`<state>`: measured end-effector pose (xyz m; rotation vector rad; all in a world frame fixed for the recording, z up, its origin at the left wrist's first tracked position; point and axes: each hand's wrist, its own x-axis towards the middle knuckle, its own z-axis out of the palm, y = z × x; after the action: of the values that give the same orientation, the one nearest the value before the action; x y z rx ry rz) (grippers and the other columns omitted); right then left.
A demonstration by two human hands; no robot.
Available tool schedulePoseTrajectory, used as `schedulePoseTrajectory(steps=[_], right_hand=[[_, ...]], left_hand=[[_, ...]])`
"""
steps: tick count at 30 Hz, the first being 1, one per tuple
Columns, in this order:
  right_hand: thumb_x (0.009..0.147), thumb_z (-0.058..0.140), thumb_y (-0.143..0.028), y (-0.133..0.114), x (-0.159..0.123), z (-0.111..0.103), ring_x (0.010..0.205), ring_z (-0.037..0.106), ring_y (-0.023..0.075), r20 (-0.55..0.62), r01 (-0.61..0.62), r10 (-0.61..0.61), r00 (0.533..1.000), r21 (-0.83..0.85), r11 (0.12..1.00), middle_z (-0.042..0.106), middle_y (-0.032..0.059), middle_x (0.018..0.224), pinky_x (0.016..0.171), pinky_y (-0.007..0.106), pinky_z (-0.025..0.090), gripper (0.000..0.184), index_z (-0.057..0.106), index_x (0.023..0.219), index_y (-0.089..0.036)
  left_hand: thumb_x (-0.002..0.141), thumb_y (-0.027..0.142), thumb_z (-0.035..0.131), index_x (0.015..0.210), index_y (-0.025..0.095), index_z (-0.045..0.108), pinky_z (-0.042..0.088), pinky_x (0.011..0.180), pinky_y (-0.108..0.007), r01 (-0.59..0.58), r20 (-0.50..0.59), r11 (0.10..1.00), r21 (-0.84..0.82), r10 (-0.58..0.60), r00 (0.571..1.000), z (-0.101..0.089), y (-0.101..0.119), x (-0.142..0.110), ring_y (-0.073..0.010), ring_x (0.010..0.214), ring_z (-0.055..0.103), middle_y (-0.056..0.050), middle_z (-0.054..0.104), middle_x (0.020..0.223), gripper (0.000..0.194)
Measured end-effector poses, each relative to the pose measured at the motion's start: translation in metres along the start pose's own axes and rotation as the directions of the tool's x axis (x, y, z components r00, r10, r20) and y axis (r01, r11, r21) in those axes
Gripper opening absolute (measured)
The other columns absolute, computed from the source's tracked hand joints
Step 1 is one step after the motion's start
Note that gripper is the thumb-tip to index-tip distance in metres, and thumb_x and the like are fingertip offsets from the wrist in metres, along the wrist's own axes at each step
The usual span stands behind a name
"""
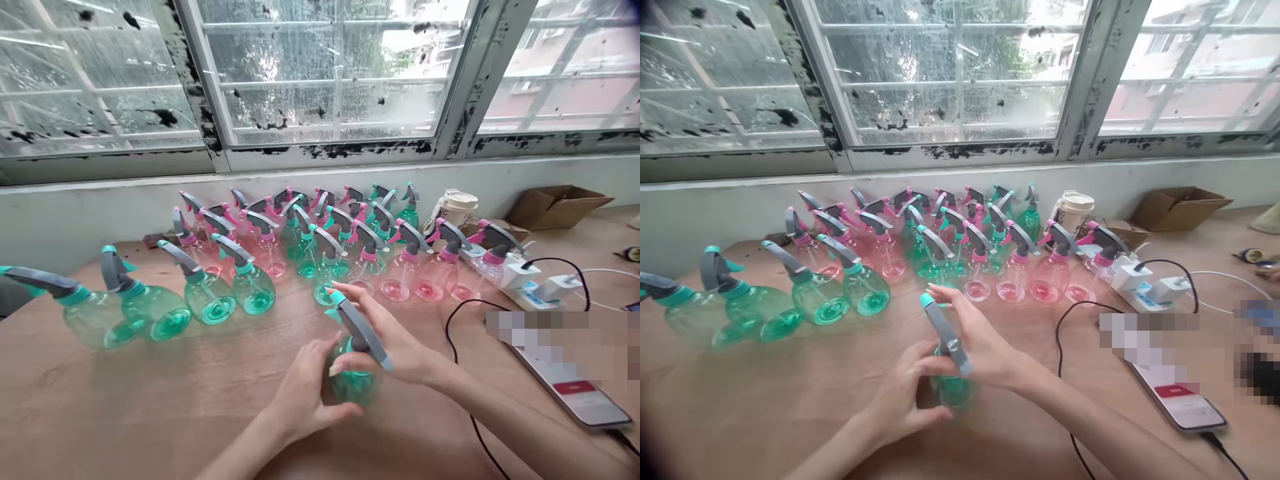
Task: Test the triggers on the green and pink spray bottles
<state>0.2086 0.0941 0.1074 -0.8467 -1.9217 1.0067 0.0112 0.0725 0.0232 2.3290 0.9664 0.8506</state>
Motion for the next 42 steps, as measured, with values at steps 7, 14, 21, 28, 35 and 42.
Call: schedulePoseTrajectory(steps=[7, 14, 21, 28, 35, 42], right_hand=[[0.086, 0.064, -0.028, 0.017, -0.001, -0.023, 0.067, 0.057, 0.0129, -0.189, 0.086, -0.094, 0.977, -0.051, 0.995, 0.063, 0.0030, 0.089, 0.060, 0.025, 0.048, 0.020, 0.059, 0.104, -0.020], [0.086, 0.062, -0.022, 0.027, 0.000, -0.048, 0.073, 0.058, 0.0144, -0.090, 0.101, -0.101, 0.991, -0.004, 0.995, 0.065, 0.0040, 0.089, 0.062, 0.026, 0.048, 0.018, 0.060, 0.104, -0.019], [0.082, 0.067, -0.023, 0.028, 0.004, -0.046, 0.074, 0.058, 0.0140, -0.084, 0.051, -0.041, 0.996, 0.110, 0.993, 0.062, 0.0031, 0.088, 0.061, 0.025, 0.049, 0.021, 0.059, 0.101, -0.019], [0.083, 0.062, -0.021, 0.027, 0.005, -0.043, 0.064, 0.054, 0.0114, -0.121, 0.164, -0.152, 0.981, 0.101, 0.981, 0.058, 0.0002, 0.080, 0.060, 0.025, 0.047, 0.016, 0.057, 0.098, -0.018], [0.084, 0.061, -0.022, 0.026, 0.004, -0.044, 0.062, 0.052, 0.0110, -0.096, 0.149, -0.138, 0.986, 0.122, 0.981, 0.053, -0.0024, 0.074, 0.057, 0.024, 0.044, 0.016, 0.057, 0.099, -0.018], [0.087, 0.062, -0.029, 0.026, -0.001, -0.046, 0.061, 0.049, 0.0115, -0.044, 0.048, -0.045, 0.998, 0.085, 0.995, 0.058, -0.0001, 0.080, 0.058, 0.025, 0.044, 0.020, 0.058, 0.105, -0.020]], left_hand=[[0.093, 0.068, 0.032, 0.138, 0.020, 0.043, 0.044, 0.101, -0.046, -0.050, 0.016, 0.998, -0.036, 0.051, 0.999, 0.012, -0.005, 0.039, -0.0298, 0.118, 0.056, -0.015, 0.058, 0.131, 0.067], [0.100, 0.034, 0.039, 0.107, 0.021, 0.061, 0.053, 0.078, -0.030, 0.114, -0.273, 0.980, 0.163, -0.066, 0.960, -0.007, -0.032, 0.044, -0.0184, 0.088, 0.067, -0.005, 0.069, 0.097, 0.026], [0.095, 0.025, 0.046, 0.086, 0.020, 0.059, 0.044, 0.053, -0.022, 0.056, -0.169, 0.942, 0.332, 0.001, 0.986, -0.004, -0.026, 0.050, -0.0117, 0.054, 0.055, 0.002, 0.059, 0.067, 0.017], [0.097, 0.025, 0.043, 0.081, 0.020, 0.055, 0.041, 0.051, -0.022, -0.002, -0.057, 0.922, 0.386, 0.026, 0.998, -0.003, -0.025, 0.052, -0.0116, 0.053, 0.053, 0.002, 0.057, 0.067, 0.020], [0.096, 0.025, 0.043, 0.082, 0.021, 0.056, 0.044, 0.056, -0.023, 0.048, -0.082, 0.917, 0.395, -0.017, 0.996, 0.000, -0.026, 0.049, -0.0127, 0.058, 0.055, 0.002, 0.057, 0.068, 0.020], [0.095, 0.021, 0.045, 0.097, 0.019, 0.061, 0.052, 0.074, -0.030, 0.077, -0.146, 0.923, 0.376, -0.023, 0.989, 0.002, -0.025, 0.046, -0.0175, 0.081, 0.064, -0.005, 0.066, 0.089, 0.016]])
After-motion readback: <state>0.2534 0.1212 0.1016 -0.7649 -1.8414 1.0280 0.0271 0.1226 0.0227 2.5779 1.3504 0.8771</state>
